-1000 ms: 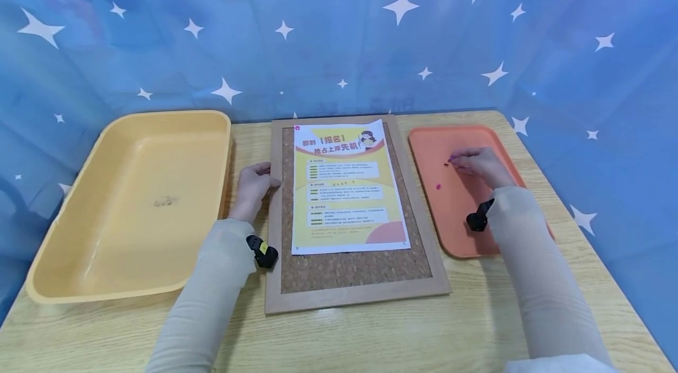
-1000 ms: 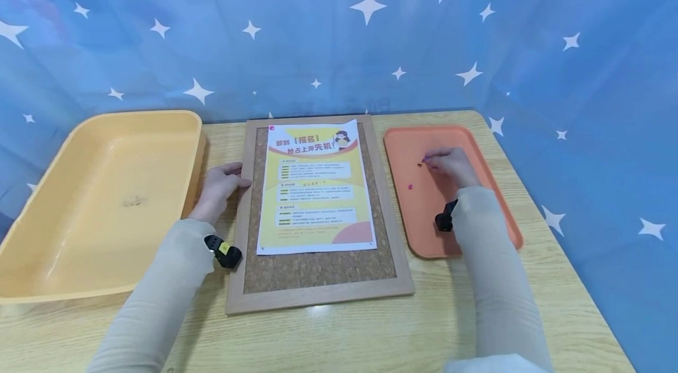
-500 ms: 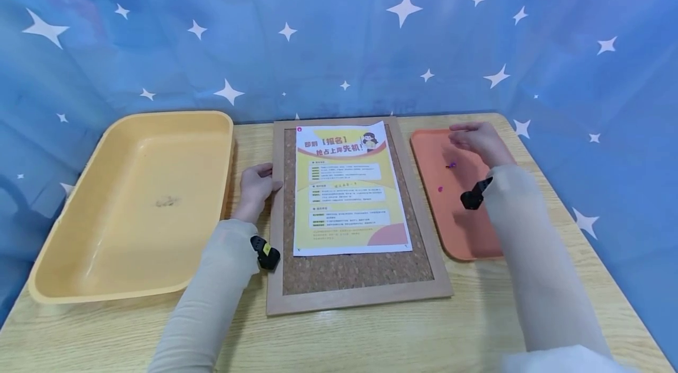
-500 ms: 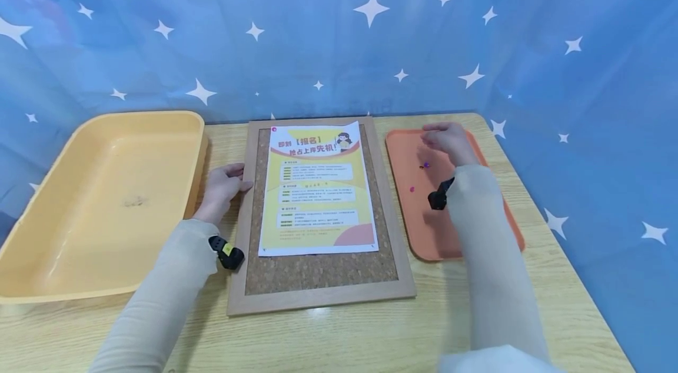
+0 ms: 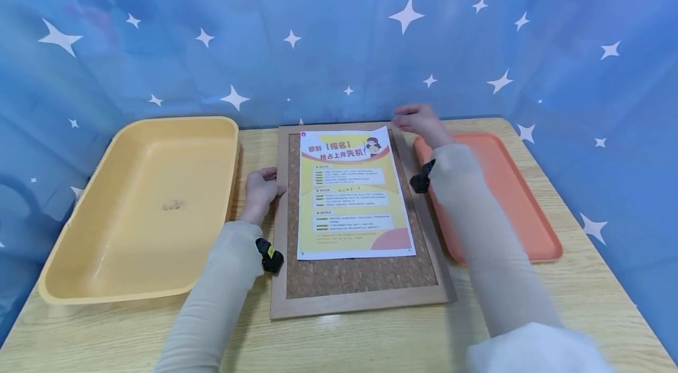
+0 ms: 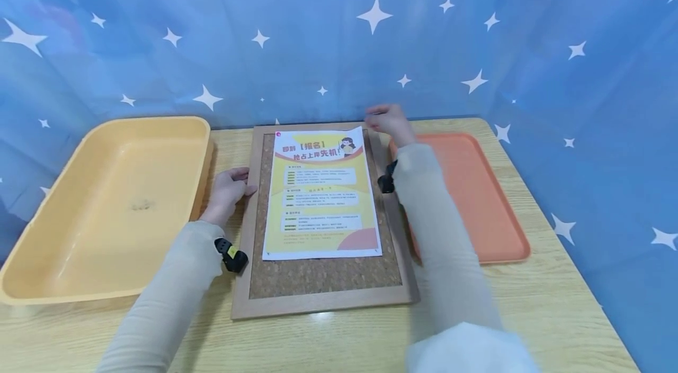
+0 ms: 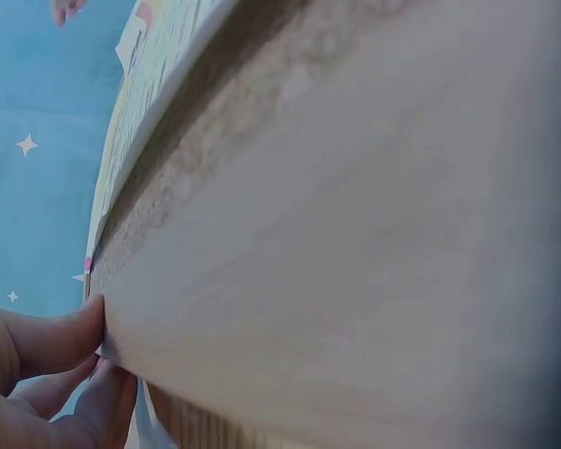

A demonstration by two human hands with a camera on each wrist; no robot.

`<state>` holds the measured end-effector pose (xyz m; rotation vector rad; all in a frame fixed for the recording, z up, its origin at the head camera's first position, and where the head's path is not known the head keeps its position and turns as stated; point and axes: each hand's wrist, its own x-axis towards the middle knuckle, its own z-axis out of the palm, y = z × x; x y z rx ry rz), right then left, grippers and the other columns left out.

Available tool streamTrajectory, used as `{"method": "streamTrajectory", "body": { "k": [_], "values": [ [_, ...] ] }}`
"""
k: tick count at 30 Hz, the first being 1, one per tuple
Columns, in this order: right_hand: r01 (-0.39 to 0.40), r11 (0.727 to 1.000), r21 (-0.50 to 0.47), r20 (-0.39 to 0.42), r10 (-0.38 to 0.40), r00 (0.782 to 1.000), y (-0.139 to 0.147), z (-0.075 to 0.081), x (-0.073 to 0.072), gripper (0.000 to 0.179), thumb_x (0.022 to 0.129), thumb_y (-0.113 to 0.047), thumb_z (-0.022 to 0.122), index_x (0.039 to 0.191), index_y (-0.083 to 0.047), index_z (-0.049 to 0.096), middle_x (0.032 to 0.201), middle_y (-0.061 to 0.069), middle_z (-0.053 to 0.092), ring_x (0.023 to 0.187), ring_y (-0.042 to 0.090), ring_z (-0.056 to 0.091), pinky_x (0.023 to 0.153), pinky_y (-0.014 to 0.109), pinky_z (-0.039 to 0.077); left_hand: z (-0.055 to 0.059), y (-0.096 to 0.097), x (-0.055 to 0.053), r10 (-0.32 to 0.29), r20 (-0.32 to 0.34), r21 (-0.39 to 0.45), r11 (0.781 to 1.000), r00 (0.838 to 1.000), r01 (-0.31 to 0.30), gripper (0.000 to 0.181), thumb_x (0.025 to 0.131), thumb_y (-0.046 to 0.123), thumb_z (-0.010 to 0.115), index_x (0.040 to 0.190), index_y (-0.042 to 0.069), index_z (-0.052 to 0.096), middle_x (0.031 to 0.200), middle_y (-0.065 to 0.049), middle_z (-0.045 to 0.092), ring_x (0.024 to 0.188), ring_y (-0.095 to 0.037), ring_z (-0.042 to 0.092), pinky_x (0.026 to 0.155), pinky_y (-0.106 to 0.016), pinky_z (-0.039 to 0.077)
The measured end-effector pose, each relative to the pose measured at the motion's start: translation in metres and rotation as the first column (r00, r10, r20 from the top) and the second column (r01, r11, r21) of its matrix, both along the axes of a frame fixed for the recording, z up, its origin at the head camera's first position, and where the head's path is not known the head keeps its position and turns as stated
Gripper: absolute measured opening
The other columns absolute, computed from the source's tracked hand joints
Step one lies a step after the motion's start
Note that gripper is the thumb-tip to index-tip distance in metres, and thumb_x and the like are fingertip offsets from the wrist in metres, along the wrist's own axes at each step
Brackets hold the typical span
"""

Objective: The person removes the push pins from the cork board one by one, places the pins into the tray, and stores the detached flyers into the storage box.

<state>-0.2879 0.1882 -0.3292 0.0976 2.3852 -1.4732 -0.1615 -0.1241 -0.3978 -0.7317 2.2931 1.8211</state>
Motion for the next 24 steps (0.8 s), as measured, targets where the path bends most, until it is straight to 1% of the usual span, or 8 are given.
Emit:
{"method": "streamTrajectory", "body": {
  "k": [2, 5, 9, 13, 15, 18, 22, 24],
  "values": [
    [-0.016, 1.0, -0.023, 0.005, 0.016, 1.0, -0.017, -0.007, -0.002, 0.046, 0.095, -0.013, 0.054, 0.139, -0.002, 0.046, 0.143, 0.018, 0.046, 0.129, 0.031, 0.047, 0.111, 0.042, 0.038, -0.001, -0.001, 0.0, 0.003, -0.002, 0.003, 1.0, 1.0, -0.003, 0.053, 0.084, -0.011, 0.055, 0.136, -0.004, 0.048, 0.134, -0.023, 0.053, 0.121, -0.031, 0.052, 0.103, -0.041, 0.046],
    [-0.015, 0.998, -0.057, 0.006, 0.015, 1.0, -0.042, -0.015, -0.004, 0.044, 0.095, -0.01, 0.055, 0.136, 0.0, 0.049, 0.141, 0.018, 0.048, 0.127, 0.031, 0.049, 0.109, 0.04, 0.041, -0.002, 0.0, 0.0, 0.002, -0.006, -0.002, 1.0, 1.0, -0.002, 0.052, 0.084, -0.011, 0.056, 0.136, -0.004, 0.048, 0.133, -0.023, 0.053, 0.119, -0.03, 0.053, 0.101, -0.04, 0.047],
    [-0.017, 0.998, -0.053, 0.038, 0.019, 0.999, -0.068, -0.023, -0.002, 0.04, 0.095, -0.016, 0.057, 0.134, -0.007, 0.054, 0.138, 0.012, 0.052, 0.127, 0.026, 0.05, 0.106, 0.043, 0.043, -0.003, 0.0, 0.0, 0.006, -0.006, -0.011, 1.0, 1.0, -0.006, 0.051, 0.085, -0.01, 0.057, 0.135, -0.003, 0.05, 0.132, -0.022, 0.055, 0.116, -0.029, 0.054, 0.098, -0.039, 0.048],
    [-0.06, 0.996, -0.064, 0.044, 0.062, 0.997, -0.09, -0.032, 0.001, 0.038, 0.095, -0.019, 0.057, 0.132, -0.009, 0.056, 0.135, 0.01, 0.054, 0.125, 0.025, 0.052, 0.105, 0.042, 0.044, -0.005, 0.001, -0.001, 0.007, -0.002, -0.011, 1.0, 1.0, -0.007, 0.051, 0.084, -0.01, 0.058, 0.134, -0.002, 0.051, 0.132, -0.022, 0.055, 0.118, -0.029, 0.054, 0.099, -0.04, 0.049],
    [-0.088, 0.991, -0.096, 0.024, 0.091, 0.996, -0.1, -0.038, 0.002, 0.037, 0.095, -0.015, 0.056, 0.131, -0.005, 0.056, 0.133, 0.013, 0.055, 0.122, 0.027, 0.054, 0.106, 0.039, 0.044, -0.005, 0.001, -0.001, 0.006, -0.002, -0.018, 1.0, 1.0, -0.006, 0.051, 0.084, -0.01, 0.058, 0.134, -0.003, 0.051, 0.132, -0.022, 0.055, 0.118, -0.029, 0.054, 0.1, -0.04, 0.048],
    [-0.116, 0.986, -0.118, 0.024, 0.12, 0.992, -0.114, -0.046, 0.005, 0.037, 0.095, -0.014, 0.056, 0.131, -0.005, 0.056, 0.133, 0.014, 0.056, 0.12, 0.026, 0.055, 0.105, 0.037, 0.044, -0.005, 0.001, -0.002, 0.007, -0.005, -0.033, 0.999, 1.0, -0.007, 0.051, 0.084, -0.01, 0.058, 0.134, -0.003, 0.051, 0.131, -0.022, 0.056, 0.118, -0.03, 0.054, 0.101, -0.04, 0.048],
    [-0.128, 0.982, -0.142, 0.022, 0.133, 0.991, -0.132, -0.054, 0.008, 0.037, 0.095, -0.013, 0.057, 0.13, -0.006, 0.057, 0.133, 0.012, 0.057, 0.121, 0.024, 0.055, 0.106, 0.035, 0.044, -0.004, -0.001, -0.002, 0.005, -0.003, -0.041, 0.999, 1.0, -0.005, 0.051, 0.084, -0.009, 0.058, 0.135, -0.004, 0.05, 0.132, -0.023, 0.055, 0.118, -0.03, 0.054, 0.101, -0.04, 0.048],
    [-0.129, 0.98, -0.151, 0.012, 0.132, 0.991, -0.139, -0.059, 0.007, 0.035, 0.094, -0.013, 0.057, 0.128, -0.006, 0.059, 0.131, 0.012, 0.058, 0.118, 0.023, 0.055, 0.105, 0.035, 0.045, -0.004, -0.001, -0.002, 0.013, 0.002, -0.036, 0.999, 1.0, -0.013, 0.051, 0.084, -0.009, 0.058, 0.135, -0.003, 0.05, 0.133, -0.023, 0.055, 0.118, -0.029, 0.054, 0.101, -0.04, 0.047]
  ]
}}
